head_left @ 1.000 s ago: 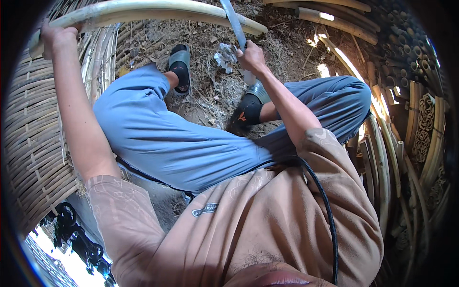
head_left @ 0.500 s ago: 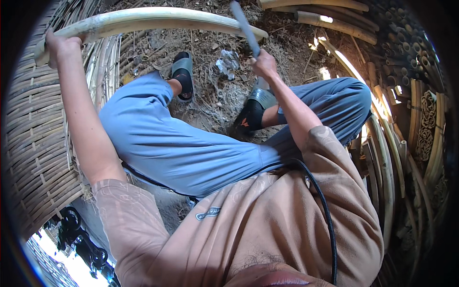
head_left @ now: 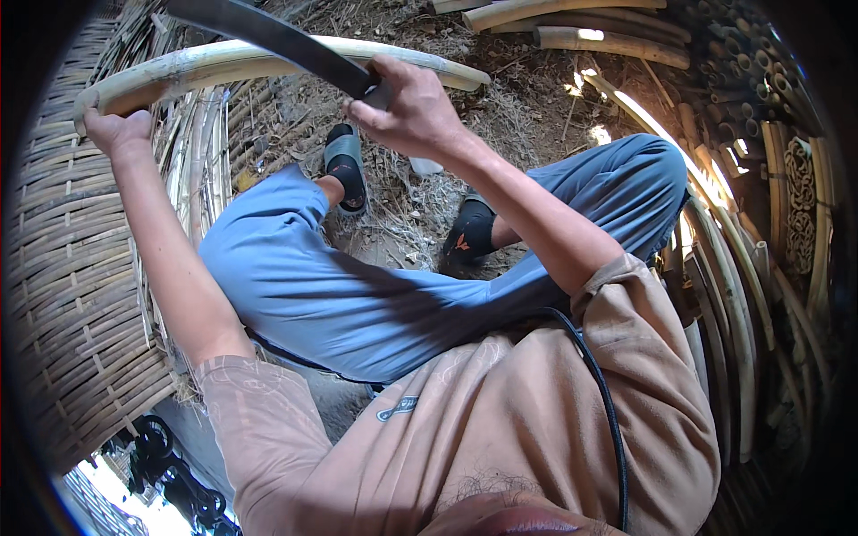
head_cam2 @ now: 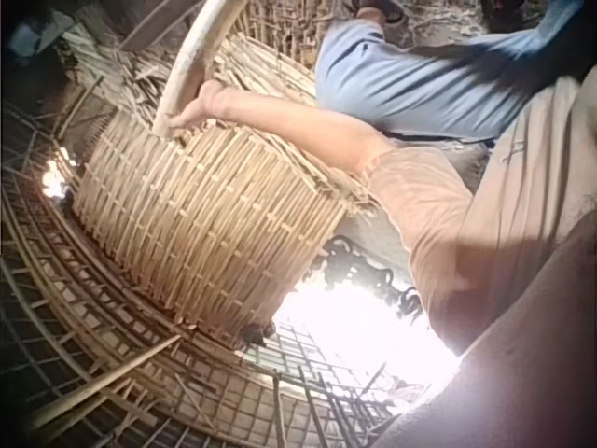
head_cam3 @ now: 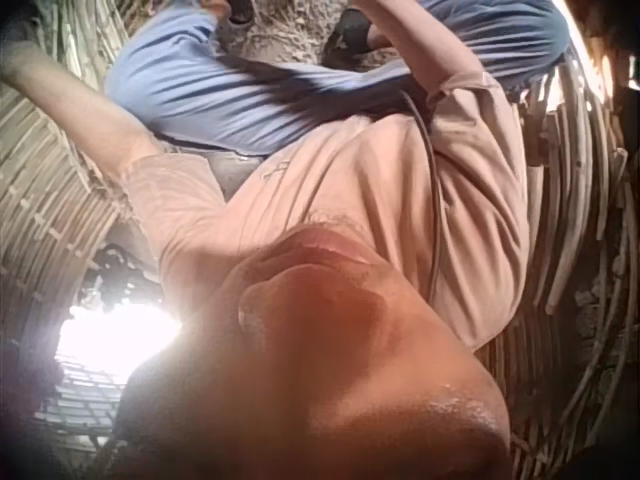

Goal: The person uses a hand saw/machete to cut and shave sections of bamboo poles.

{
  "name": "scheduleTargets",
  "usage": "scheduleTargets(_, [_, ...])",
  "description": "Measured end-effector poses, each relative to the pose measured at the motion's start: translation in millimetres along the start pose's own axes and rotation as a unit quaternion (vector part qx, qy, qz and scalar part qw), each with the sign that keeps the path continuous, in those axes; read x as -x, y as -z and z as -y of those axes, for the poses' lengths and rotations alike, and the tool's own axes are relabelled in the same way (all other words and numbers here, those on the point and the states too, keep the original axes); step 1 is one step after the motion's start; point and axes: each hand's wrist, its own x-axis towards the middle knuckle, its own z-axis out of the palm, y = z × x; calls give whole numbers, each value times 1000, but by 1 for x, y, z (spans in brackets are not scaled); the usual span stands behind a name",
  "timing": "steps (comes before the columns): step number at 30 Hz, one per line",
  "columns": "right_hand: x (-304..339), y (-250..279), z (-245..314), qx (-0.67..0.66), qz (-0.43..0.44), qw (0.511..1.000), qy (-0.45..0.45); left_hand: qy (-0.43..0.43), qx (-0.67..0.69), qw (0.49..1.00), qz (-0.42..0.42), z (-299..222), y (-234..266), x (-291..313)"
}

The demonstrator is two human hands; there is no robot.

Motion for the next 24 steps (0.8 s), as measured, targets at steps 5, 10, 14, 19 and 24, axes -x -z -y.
scheduleTargets(5, [-7,26,-44,-5,-4,999,-49,-7,-52,998,25,3,-1,16])
scheduleTargets(10, [56,10,-199,106,17,972,-209,52,46,995,76,15,-8,9])
scheduleTargets(14, [112,14,-300,130,18,908,-397,68,42,994,72,35,0,1])
scheduleTargets(19, [79,-22,-246,125,8,938,-324,24,3,999,-25,28,0,2])
scheduleTargets(24, [79,-18,-247,139,14,935,-326,18,15,999,37,26,0,-1])
